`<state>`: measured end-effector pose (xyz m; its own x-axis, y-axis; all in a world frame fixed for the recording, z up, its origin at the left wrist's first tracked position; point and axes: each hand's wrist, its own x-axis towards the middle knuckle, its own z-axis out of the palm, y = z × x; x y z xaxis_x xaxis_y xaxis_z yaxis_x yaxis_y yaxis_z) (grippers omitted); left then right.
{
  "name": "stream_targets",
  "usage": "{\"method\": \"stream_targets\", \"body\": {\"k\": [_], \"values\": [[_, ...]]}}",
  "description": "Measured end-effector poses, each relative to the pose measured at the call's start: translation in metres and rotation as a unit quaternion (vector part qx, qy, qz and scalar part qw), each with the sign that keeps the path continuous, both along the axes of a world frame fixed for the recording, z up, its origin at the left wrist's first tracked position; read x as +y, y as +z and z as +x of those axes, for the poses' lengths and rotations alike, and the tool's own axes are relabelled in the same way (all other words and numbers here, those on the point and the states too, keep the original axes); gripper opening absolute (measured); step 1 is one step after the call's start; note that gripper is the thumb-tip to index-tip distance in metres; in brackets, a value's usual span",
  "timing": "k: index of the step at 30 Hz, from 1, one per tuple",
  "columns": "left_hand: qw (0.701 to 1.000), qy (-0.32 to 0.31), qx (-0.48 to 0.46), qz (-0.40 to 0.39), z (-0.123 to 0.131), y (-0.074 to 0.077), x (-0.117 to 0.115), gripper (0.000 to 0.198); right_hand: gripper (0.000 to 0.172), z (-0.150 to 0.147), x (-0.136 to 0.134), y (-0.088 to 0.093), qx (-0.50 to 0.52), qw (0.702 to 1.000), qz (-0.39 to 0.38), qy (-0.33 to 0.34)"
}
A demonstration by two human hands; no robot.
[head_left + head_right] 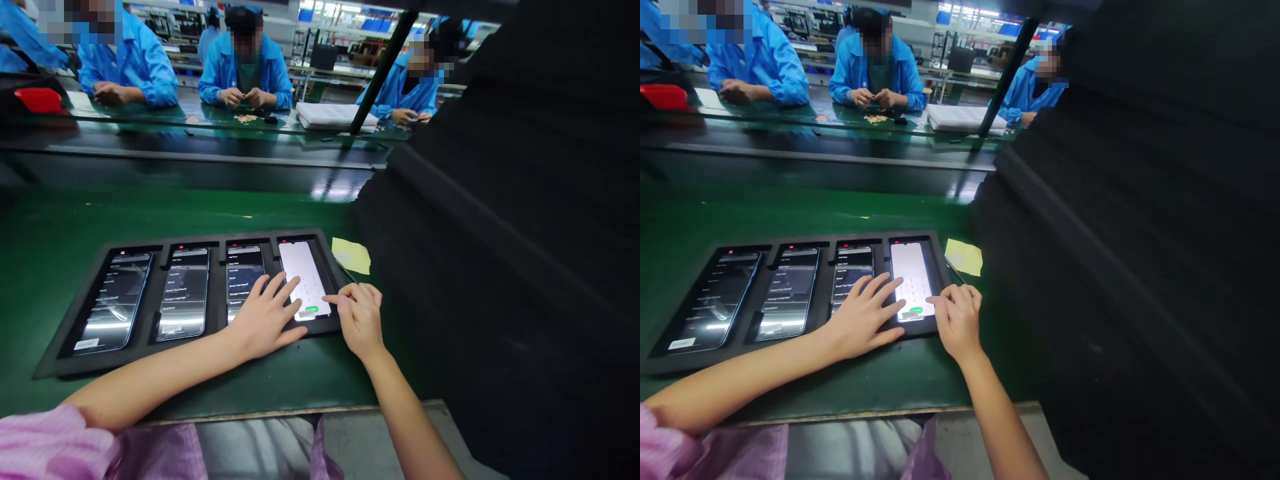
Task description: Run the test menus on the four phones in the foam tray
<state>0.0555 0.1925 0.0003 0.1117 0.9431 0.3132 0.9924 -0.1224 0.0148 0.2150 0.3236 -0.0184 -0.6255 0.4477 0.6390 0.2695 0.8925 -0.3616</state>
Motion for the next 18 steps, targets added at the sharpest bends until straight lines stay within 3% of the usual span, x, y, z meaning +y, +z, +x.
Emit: {"method": "stream_targets", "body": {"k": [18], "values": [[1.0, -0.02, -0.008, -0.008, -0.0027, -0.0003, 0.0017, 0.039, 0.039, -0.0031, 0.0, -0.0064, -0.049, 0.997, 0.031, -0.049]]}}
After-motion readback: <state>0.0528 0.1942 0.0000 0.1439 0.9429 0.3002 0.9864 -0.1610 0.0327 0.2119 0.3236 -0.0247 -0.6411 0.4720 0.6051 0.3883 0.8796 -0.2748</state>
